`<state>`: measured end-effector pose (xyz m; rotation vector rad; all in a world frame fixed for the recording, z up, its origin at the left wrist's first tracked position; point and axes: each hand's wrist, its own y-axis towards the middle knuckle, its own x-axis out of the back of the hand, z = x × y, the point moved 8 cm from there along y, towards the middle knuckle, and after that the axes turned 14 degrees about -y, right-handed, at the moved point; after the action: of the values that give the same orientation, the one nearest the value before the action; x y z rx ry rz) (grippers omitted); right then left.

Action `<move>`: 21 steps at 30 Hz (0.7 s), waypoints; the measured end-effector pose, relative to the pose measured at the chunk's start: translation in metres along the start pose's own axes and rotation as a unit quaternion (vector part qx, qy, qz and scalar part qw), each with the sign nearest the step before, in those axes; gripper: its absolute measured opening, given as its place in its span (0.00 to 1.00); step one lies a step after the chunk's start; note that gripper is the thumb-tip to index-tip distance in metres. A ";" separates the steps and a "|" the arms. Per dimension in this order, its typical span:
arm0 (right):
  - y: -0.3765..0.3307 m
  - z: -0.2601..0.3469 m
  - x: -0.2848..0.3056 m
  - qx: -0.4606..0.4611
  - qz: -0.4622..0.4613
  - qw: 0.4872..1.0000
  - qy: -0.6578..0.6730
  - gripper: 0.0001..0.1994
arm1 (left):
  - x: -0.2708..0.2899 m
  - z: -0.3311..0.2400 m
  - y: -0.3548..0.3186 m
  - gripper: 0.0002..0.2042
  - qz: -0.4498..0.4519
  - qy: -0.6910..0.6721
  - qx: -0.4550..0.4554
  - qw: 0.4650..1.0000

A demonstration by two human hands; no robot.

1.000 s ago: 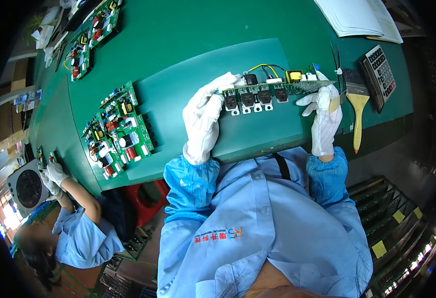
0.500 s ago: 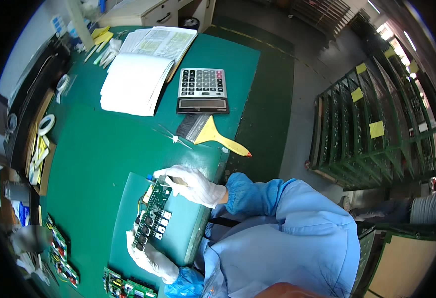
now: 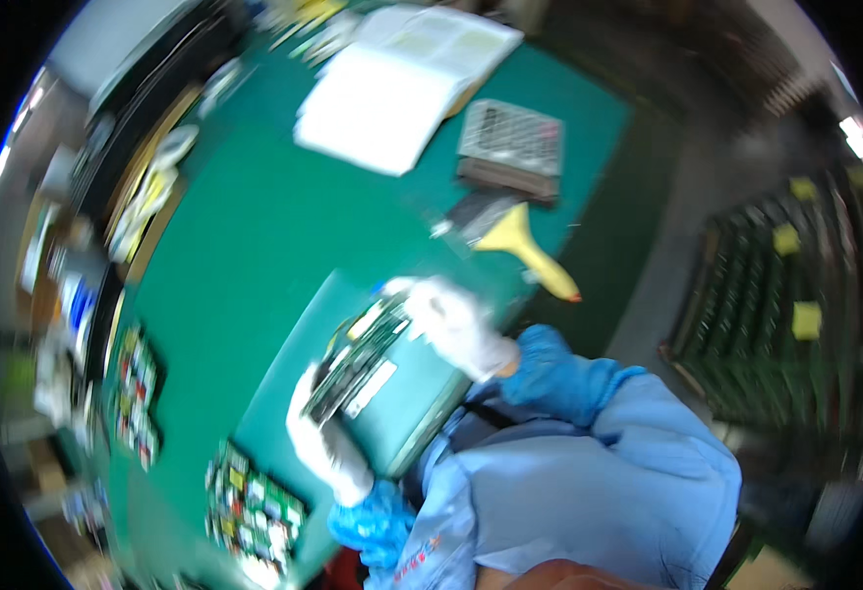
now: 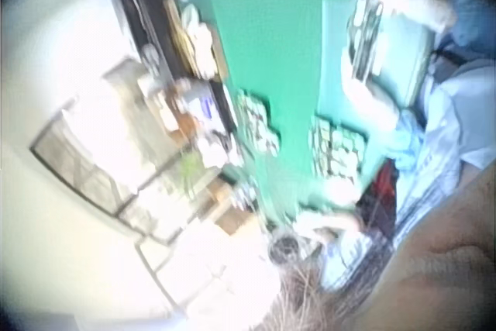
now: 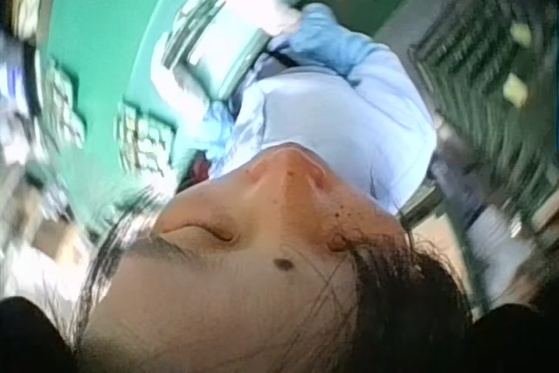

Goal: Inspecting and marking printed circuit boards at an assembly workstation.

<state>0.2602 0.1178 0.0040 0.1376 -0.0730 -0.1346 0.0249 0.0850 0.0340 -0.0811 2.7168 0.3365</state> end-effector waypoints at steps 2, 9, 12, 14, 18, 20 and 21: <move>-0.004 -0.011 -0.004 0.026 -0.052 0.994 0.092 0.04 | 0.003 0.005 0.001 0.30 -0.012 -0.052 0.058 0.997; -0.006 -0.007 0.001 -0.046 -0.025 0.992 -0.112 0.23 | 0.016 0.013 -0.003 0.26 0.031 -0.070 0.082 0.994; -0.004 -0.019 0.001 -0.080 0.015 0.993 -0.091 0.21 | 0.017 0.014 -0.006 0.24 0.005 -0.110 0.095 0.989; -0.003 -0.012 -0.002 -0.084 0.009 0.992 -0.097 0.22 | 0.024 0.023 -0.009 0.24 0.000 -0.145 0.098 0.985; 0.001 -0.002 -0.001 -0.076 0.016 0.991 -0.106 0.21 | 0.016 0.021 -0.005 0.27 0.006 -0.163 0.103 0.981; 0.001 0.001 -0.001 -0.077 0.001 0.992 -0.099 0.21 | 0.013 0.019 -0.005 0.28 0.009 -0.159 0.095 0.983; 0.001 0.000 -0.003 -0.076 0.002 0.993 -0.090 0.20 | 0.014 0.016 -0.006 0.28 0.007 -0.148 0.090 0.985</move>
<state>0.2571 0.1192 0.0041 -0.0280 -0.2427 -0.1488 0.0191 0.0833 0.0130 0.0377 2.4397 0.0946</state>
